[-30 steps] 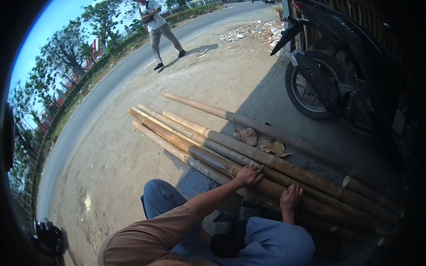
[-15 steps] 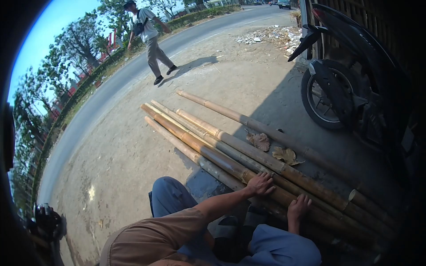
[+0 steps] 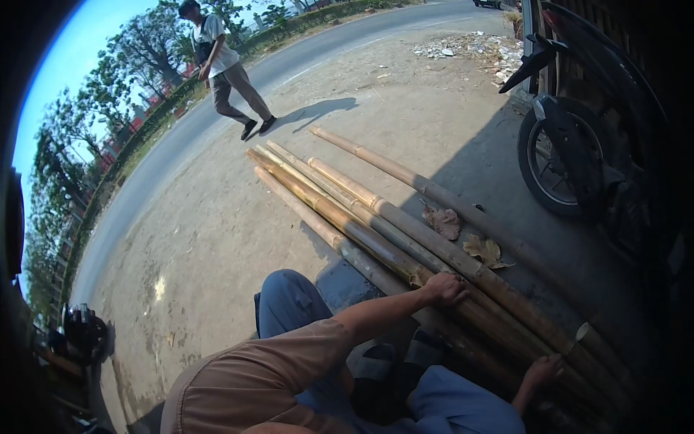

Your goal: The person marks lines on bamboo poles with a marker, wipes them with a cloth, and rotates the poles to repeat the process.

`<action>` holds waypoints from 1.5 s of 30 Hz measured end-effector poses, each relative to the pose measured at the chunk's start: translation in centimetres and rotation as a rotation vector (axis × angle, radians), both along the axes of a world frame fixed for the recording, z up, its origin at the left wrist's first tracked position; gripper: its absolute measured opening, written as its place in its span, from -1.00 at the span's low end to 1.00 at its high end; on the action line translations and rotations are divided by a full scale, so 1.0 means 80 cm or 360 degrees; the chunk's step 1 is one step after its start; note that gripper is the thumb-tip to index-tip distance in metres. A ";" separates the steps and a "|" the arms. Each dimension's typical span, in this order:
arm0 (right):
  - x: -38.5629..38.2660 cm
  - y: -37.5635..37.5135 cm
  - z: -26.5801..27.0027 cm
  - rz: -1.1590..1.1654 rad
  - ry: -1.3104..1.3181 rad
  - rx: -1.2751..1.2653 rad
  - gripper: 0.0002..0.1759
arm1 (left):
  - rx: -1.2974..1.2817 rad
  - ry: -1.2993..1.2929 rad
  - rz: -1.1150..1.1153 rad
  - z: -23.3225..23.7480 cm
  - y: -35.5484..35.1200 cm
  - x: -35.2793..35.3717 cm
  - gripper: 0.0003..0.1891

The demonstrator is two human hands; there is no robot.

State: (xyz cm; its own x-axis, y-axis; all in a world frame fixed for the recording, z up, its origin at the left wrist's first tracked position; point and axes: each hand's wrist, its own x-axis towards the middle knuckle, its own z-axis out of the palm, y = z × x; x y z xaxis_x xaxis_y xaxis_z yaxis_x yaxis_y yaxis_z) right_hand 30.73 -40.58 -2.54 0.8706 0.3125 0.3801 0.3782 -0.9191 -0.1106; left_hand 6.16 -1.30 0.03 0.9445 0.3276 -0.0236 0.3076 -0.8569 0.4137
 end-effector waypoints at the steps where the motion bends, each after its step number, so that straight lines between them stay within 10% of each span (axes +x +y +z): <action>1: -0.010 0.023 0.001 0.0073 0.0010 0.0063 -0.77 | 0.0004 -0.0011 0.0005 0.002 -0.001 0.000 -0.52; 9: -0.180 0.253 0.042 0.1179 0.0270 0.0352 -0.84 | 0.0034 -0.0153 0.0037 -0.008 -0.001 -0.001 -0.51; 18: 0.063 -0.012 -0.051 0.0124 0.0146 0.0302 -0.82 | 0.0054 -0.0237 0.0173 -0.028 -0.006 0.001 -0.50; 28: -0.165 0.265 0.003 0.1240 0.0337 0.0422 -0.86 | 0.0141 -0.0350 0.0233 -0.044 -0.011 0.005 -0.57; 38: 0.064 0.000 -0.075 0.0181 -0.0040 0.0288 -0.84 | 0.0236 -0.0464 0.0312 -0.039 -0.032 -0.014 -0.61; 45: -0.073 0.139 -0.009 0.0553 0.0228 0.0318 -0.88 | 0.0366 -0.0657 0.0156 -0.023 -0.054 -0.033 -0.38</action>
